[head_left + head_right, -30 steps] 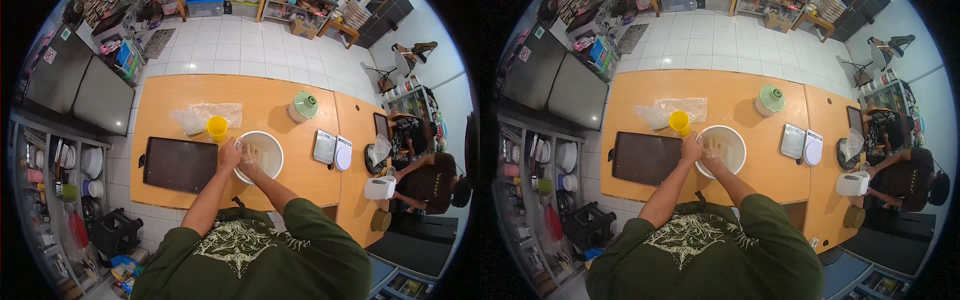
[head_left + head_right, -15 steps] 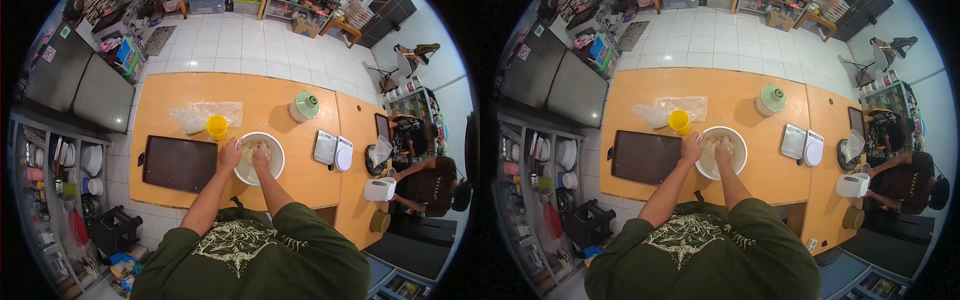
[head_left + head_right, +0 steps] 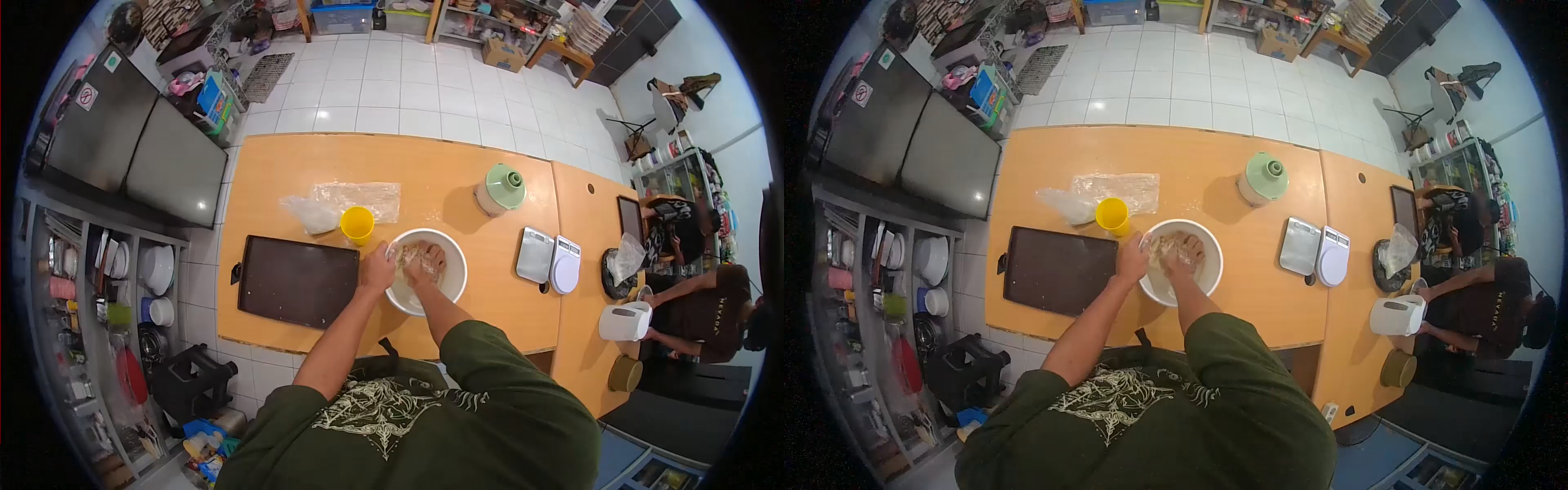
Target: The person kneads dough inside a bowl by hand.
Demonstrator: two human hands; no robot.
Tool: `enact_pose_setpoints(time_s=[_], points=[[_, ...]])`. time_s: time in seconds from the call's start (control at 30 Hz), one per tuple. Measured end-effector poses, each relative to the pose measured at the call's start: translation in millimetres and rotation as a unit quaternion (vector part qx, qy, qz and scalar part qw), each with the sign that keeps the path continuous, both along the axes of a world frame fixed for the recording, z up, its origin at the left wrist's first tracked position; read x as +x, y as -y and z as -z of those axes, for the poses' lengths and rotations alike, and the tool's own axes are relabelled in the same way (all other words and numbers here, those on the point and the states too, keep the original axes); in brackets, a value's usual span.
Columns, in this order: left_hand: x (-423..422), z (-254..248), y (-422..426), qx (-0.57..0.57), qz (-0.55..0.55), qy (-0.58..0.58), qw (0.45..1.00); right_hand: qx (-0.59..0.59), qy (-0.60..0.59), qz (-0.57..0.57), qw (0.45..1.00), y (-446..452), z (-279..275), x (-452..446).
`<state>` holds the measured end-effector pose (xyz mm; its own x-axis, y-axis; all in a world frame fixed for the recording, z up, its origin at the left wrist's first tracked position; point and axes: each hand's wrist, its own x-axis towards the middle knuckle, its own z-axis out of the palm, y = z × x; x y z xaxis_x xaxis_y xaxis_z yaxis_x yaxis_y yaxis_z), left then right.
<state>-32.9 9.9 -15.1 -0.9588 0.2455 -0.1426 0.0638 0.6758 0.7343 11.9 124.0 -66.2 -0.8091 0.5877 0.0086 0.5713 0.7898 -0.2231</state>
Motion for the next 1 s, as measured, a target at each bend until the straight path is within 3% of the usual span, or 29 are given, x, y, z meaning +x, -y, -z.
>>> enact_pose_setpoints(time_s=[0.13,0.2,0.23,0.27,0.3,0.33,0.4,0.47,0.53,0.67,0.77,0.83,0.93,0.97,1.0], points=[[5.2,-2.2,0.6,-0.006,0.003,-0.036,0.999,-0.022,0.015,-0.037,0.999,-10.2,9.3,7.3],[5.4,-6.5,-3.9,-0.011,-0.029,-0.026,0.999,-0.127,0.000,-0.047,0.991,-20.3,8.5,5.0],[4.1,-8.3,-6.3,-0.007,-0.029,-0.026,0.999,-0.123,0.000,-0.047,0.991,-37.8,15.1,0.7],[4.4,-8.0,-5.8,-0.008,-0.034,-0.023,0.999,-0.193,0.017,-0.130,0.972,-63.9,44.2,-0.8],[6.2,-4.6,-4.5,-0.009,-0.038,-0.020,0.999,-0.262,0.033,-0.210,0.941,-62.1,10.2,-0.9],[7.0,-1.7,-4.4,-0.007,-0.037,-0.020,0.999,-0.114,0.037,-0.171,0.978,-48.4,-23.3,12.7],[5.7,8.3,-5.4,0.002,-0.046,-0.045,0.998,-0.163,0.069,-0.161,0.971,-22.5,-52.4,26.1],[5.7,-1.1,-4.4,0.000,-0.040,-0.019,0.999,-0.213,0.105,-0.151,0.960,1.8,-39.6,34.4],[5.1,-3.1,-4.5,-0.003,-0.034,0.005,0.999,0.027,0.028,-0.250,0.967,23.0,3.5,29.1],[10.1,0.4,1.7,0.010,-0.023,-0.013,1.000,-0.010,-0.054,-0.202,0.978,40.3,-5.9,16.8],[1.2,0.1,-1.3,0.019,-0.025,-0.021,0.999,0.036,-0.018,-0.160,0.986,38.5,-16.8,2.6],[-2.5,2.0,-2.4,0.024,-0.034,-0.030,0.999,0.119,0.097,-0.202,0.967,18.8,-2.0,-6.6],[4.9,-1.3,-1.7,0.017,-0.035,-0.027,0.999,0.191,0.079,-0.178,0.962,15.8,1.1,-5.8],[5.3,-2.8,-1.6,0.013,-0.042,-0.014,0.999,0.189,0.079,-0.178,0.963,13.1,2.5,-5.9],[6.0,-4.4,-1.7,0.010,-0.048,-0.001,0.999,0.079,0.015,-0.150,0.985,5.2,3.1,-4.7]])
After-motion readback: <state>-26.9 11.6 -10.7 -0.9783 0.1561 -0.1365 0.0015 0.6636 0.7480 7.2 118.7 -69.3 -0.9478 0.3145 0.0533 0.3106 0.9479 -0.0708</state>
